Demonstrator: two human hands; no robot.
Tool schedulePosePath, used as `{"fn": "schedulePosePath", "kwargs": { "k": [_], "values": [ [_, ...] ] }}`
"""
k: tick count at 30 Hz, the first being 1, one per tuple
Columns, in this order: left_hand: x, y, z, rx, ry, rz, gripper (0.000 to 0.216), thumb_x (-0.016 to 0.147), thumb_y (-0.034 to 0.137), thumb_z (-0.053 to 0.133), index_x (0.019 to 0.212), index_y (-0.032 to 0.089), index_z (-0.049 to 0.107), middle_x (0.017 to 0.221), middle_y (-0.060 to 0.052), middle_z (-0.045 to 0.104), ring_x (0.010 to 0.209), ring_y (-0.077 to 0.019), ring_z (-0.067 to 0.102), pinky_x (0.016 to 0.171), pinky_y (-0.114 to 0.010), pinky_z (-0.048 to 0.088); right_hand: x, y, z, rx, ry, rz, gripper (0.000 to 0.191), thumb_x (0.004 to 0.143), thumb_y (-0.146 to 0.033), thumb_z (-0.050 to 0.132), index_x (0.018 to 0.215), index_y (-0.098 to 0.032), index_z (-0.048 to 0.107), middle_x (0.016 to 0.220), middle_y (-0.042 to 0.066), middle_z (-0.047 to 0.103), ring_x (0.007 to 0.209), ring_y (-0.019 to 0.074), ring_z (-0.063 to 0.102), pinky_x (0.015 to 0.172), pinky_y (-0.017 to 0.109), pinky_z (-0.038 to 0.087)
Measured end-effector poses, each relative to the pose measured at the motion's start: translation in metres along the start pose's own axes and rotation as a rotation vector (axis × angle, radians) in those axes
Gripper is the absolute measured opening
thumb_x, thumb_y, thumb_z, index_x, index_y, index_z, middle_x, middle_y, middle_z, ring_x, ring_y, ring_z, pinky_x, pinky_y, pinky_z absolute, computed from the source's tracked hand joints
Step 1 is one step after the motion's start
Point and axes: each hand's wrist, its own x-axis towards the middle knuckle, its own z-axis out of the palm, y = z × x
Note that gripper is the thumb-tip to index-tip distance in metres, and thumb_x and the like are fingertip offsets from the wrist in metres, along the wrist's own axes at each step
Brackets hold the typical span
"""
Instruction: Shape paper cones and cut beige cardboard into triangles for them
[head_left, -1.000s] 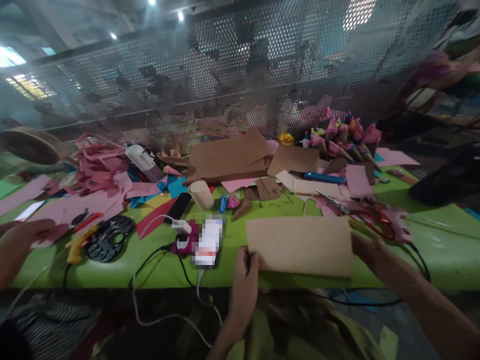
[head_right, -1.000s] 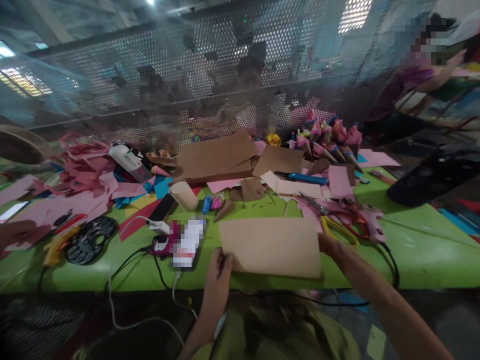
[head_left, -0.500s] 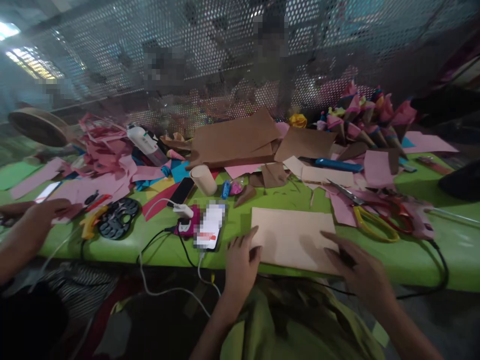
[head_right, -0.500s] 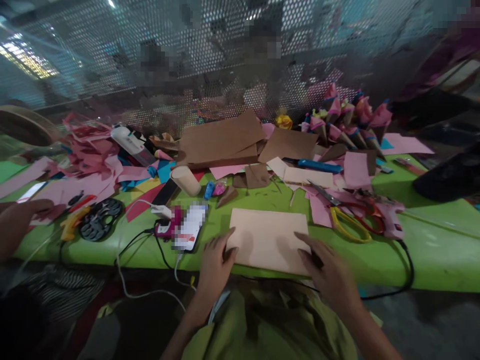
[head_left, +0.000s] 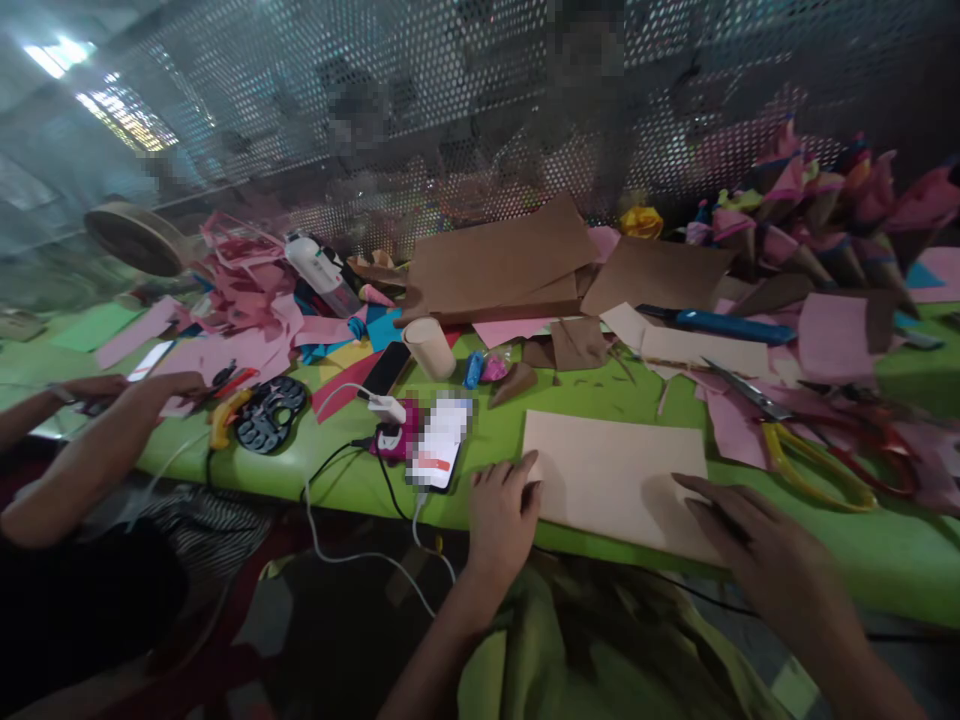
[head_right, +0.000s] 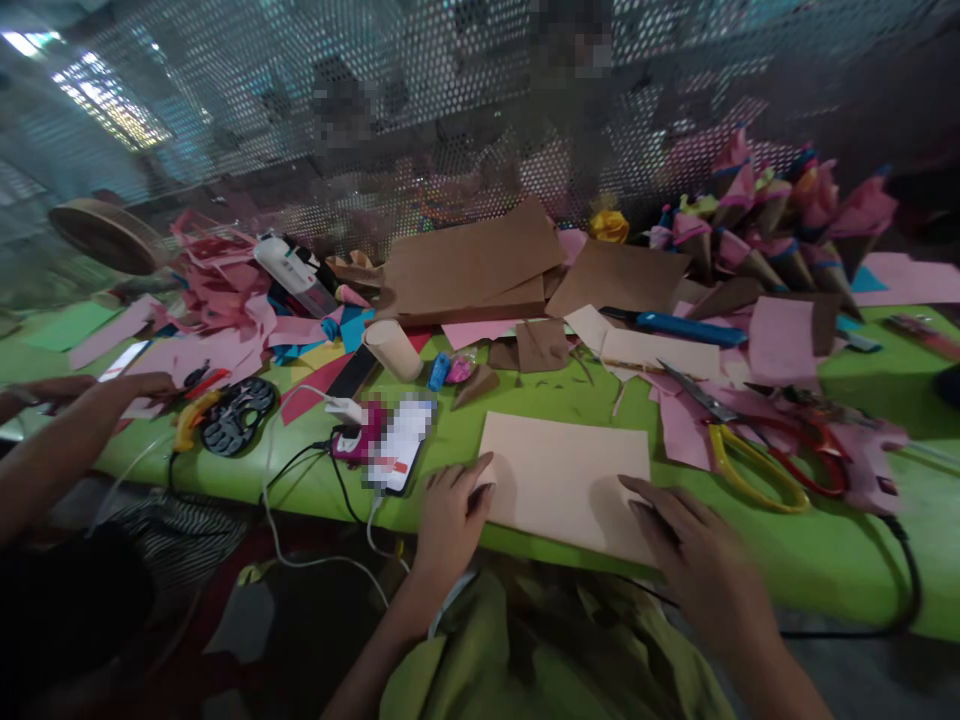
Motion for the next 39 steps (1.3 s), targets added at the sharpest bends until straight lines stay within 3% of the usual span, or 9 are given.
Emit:
{"fn": "schedulePosePath", "kwargs": {
  "k": [13, 23, 39],
  "values": [
    [0.002, 0.001, -0.001, 0.003, 0.023, 0.008, 0.041, 0.096, 0.019, 0.064, 0.135, 0.027, 0.067, 0.101, -0.005, 0.075, 0.096, -0.0244, 0.068, 0.082, -0.04, 0.048, 0.004, -0.001, 0.0, 0.021, -0.013, 0.01, 0.041, 0.102, -0.048, 0.044, 0.115, -0.026, 0.076, 0.1, 0.009, 0.077, 0.083, 0.0251, 0.074, 0.069, 0.036, 0.057],
    [0.004, -0.01, 0.006, 0.012, 0.167, 0.13, 0.039, 0.093, 0.013, 0.063, 0.129, 0.025, 0.07, 0.093, -0.004, 0.075, 0.084, -0.0221, 0.067, 0.077, -0.036, 0.046, 0.004, -0.002, 0.003, -0.069, 0.068, -0.093, 0.033, 0.104, -0.034, 0.046, 0.115, -0.024, 0.076, 0.089, 0.007, 0.075, 0.079, 0.0216, 0.07, 0.072, 0.036, 0.051],
    [0.005, -0.012, 0.002, 0.028, 0.188, 0.159, 0.039, 0.095, 0.014, 0.057, 0.13, 0.025, 0.071, 0.088, -0.004, 0.073, 0.082, -0.0214, 0.067, 0.075, -0.035, 0.048, 0.009, -0.006, 0.003, -0.001, -0.002, -0.002, 0.034, 0.103, -0.032, 0.045, 0.115, -0.023, 0.076, 0.091, 0.008, 0.075, 0.08, 0.022, 0.07, 0.071, 0.036, 0.052]
  ]
}}
